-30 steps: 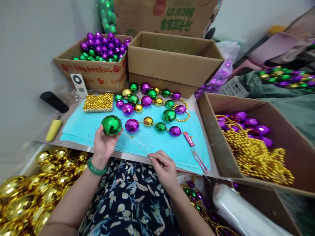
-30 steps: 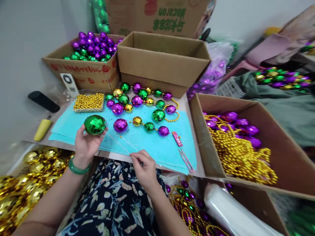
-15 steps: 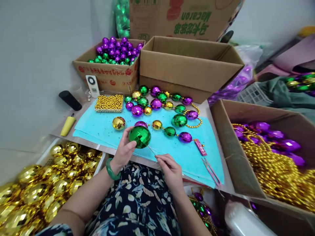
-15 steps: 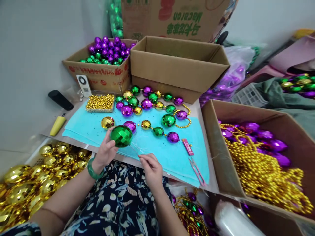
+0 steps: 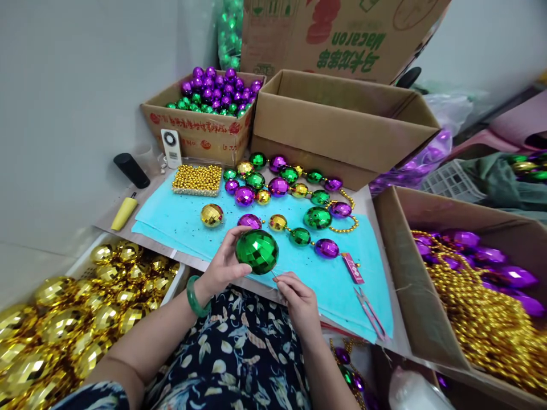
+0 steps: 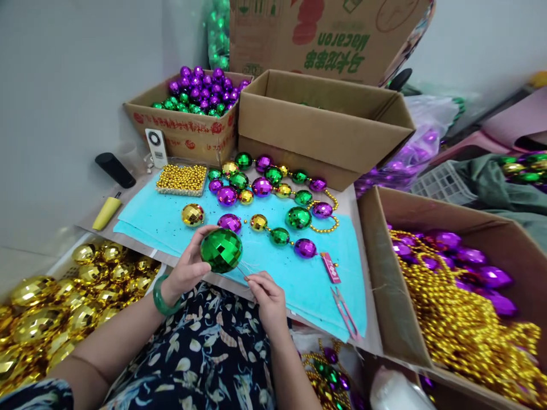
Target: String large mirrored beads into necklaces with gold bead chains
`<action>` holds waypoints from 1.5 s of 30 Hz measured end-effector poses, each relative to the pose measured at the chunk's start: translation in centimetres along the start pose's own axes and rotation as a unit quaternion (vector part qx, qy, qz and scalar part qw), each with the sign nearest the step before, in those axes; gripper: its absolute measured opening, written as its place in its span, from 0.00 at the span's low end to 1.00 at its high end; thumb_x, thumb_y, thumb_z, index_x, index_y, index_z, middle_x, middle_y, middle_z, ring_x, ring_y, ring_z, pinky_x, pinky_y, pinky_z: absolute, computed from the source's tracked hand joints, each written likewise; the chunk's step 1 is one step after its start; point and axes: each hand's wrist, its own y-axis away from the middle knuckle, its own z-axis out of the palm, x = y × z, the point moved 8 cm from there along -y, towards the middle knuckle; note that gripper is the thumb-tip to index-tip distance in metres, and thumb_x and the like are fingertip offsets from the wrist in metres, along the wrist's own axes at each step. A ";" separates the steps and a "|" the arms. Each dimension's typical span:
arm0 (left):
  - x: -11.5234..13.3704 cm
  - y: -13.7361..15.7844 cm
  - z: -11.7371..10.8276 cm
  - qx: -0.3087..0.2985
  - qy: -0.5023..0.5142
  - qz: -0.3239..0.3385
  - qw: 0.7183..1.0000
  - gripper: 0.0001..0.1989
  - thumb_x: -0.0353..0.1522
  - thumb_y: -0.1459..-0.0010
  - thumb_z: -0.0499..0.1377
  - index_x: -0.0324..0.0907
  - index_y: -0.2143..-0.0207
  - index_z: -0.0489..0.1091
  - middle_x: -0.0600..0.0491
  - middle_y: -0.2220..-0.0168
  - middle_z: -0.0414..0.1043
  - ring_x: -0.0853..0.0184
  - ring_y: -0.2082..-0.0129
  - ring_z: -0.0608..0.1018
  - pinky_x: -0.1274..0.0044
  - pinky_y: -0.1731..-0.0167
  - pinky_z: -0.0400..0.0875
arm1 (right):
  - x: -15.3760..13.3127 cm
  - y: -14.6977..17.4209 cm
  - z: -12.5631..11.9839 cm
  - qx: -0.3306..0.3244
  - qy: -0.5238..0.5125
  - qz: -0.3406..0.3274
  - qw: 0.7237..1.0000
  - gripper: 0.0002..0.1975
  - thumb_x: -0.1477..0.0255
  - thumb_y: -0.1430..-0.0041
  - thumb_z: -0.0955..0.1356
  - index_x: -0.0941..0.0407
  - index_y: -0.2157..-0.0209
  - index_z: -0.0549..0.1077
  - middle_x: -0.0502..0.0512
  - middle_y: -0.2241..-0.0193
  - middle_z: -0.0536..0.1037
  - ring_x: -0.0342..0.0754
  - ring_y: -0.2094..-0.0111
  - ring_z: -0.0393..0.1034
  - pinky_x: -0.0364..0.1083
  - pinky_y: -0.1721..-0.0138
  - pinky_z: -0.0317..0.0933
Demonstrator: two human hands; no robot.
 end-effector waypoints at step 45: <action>-0.4 -0.9 -1.1 0.051 -0.064 0.051 0.995 0.27 0.34 0.55 0.67 0.47 0.53 0.60 0.52 0.55 0.65 0.64 0.55 0.70 0.74 0.57 0.68 | 2.8 0.8 1.0 0.051 -0.125 0.065 0.989 0.10 0.65 0.52 0.72 0.57 0.70 0.77 0.50 0.74 0.71 0.38 0.80 0.57 0.39 0.81 0.52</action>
